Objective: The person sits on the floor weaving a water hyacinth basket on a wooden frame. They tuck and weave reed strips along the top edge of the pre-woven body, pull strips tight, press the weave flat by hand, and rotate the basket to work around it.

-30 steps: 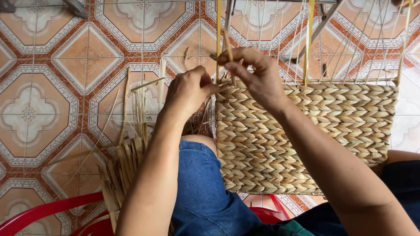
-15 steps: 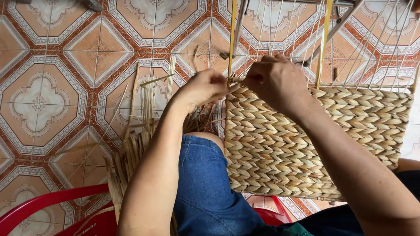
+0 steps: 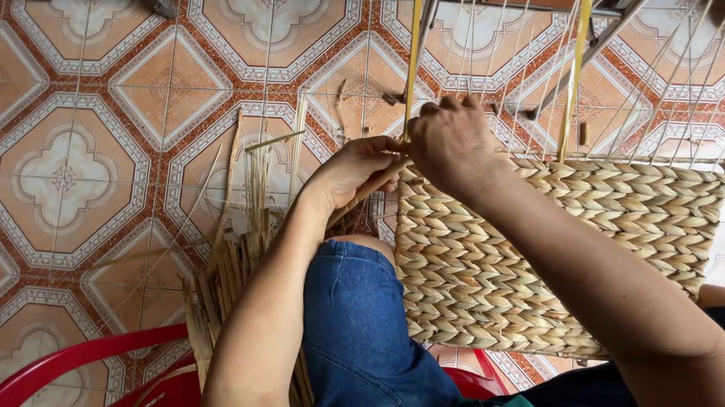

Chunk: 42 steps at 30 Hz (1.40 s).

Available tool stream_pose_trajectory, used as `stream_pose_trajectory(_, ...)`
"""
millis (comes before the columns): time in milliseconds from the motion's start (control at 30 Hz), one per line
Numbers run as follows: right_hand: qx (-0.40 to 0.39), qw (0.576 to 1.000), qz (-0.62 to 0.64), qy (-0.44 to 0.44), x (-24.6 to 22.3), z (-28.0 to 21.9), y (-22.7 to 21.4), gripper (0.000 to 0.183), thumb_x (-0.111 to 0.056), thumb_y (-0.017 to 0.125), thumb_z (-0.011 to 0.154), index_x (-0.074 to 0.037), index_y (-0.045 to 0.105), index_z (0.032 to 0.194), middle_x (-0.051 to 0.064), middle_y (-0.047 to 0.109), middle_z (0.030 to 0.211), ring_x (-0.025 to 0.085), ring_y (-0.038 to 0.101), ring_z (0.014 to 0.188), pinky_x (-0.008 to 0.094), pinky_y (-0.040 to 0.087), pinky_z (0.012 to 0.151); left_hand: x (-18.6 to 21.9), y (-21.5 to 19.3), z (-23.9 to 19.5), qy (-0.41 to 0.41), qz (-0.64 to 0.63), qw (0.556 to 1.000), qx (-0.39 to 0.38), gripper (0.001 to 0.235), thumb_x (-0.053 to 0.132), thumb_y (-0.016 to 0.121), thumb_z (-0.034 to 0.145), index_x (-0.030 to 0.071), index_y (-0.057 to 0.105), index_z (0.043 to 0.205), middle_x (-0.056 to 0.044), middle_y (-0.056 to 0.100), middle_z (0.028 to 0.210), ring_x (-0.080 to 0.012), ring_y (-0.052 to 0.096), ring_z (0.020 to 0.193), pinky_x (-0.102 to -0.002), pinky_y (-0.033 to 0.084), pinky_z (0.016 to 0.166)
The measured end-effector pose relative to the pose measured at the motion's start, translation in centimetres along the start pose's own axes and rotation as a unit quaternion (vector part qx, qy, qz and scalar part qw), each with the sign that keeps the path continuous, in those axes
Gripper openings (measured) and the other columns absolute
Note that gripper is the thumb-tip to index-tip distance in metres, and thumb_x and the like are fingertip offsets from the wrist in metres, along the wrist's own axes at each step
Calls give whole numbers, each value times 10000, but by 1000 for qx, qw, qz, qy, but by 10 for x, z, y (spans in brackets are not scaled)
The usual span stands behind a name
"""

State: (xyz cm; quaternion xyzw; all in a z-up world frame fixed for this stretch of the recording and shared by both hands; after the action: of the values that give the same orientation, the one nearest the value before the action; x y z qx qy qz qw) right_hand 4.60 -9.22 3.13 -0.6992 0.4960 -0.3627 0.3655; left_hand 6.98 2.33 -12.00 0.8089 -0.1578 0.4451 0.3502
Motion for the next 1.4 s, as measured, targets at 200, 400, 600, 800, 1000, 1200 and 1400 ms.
stream_pose_trajectory(200,120,992,5,-25,-3,7,9,303,-372,629,850,-138,721,1020,88,655,1061,261,580,1086,469,418,942,-9,-6,4,13,-6,1000,4,203,94,557,1039,-4,657,1187,-70,682,853,-148,665,659,-273,596,612)
stream_pose_trajectory(400,90,992,90,7,2,20,30,264,-299,504,1037,-108,685,1005,89,687,993,241,638,1032,459,430,975,-26,-24,13,-24,-24,999,-2,171,67,540,1048,-10,639,1164,-85,679,860,-174,693,685,-308,619,625)
stream_pose_trajectory(600,118,969,218,-6,22,-9,16,418,-533,529,1037,-127,626,1039,75,685,897,242,667,900,481,448,938,-18,-19,11,-32,-2,997,64,214,131,522,1039,-17,646,1130,-93,691,836,-167,690,632,-298,611,524)
stream_pose_trajectory(800,238,940,240,-40,24,-6,31,279,-421,667,958,-148,718,981,40,684,904,198,656,908,400,494,783,-36,-44,9,-63,-37,987,142,119,11,579,1025,-66,619,1107,-144,690,874,-203,689,672,-321,632,610)
stream_pose_trajectory(1000,365,906,168,-135,15,-6,42,235,-350,745,830,-137,766,927,43,717,910,220,666,938,421,563,914,7,6,-3,2,-171,983,69,233,30,549,979,30,648,1190,-115,745,1089,-177,753,948,-270,643,846)
stream_pose_trajectory(1200,371,858,311,-173,35,-10,38,127,-226,740,922,-111,776,962,72,771,934,175,692,771,296,607,640,-25,-38,18,-19,-92,981,171,165,27,608,989,58,615,1151,-128,747,1033,-202,749,868,-320,640,743)
stream_pose_trajectory(1400,324,867,340,-165,36,-12,6,174,-183,646,990,-110,735,1121,60,757,1082,158,731,915,316,625,777,-17,-35,14,-46,-38,971,231,171,23,579,979,65,591,1144,-149,769,998,-212,752,779,-327,623,650)
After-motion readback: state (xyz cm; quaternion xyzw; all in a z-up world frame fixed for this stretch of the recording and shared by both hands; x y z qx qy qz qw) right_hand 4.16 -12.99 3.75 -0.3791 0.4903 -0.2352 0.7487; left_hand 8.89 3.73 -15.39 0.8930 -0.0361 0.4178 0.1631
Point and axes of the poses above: each hand's wrist, its own z-axis towards the middle knuckle, its own y-axis out of the palm, x = y × z, the point moved 6 cm from there along z, towards the middle knuckle
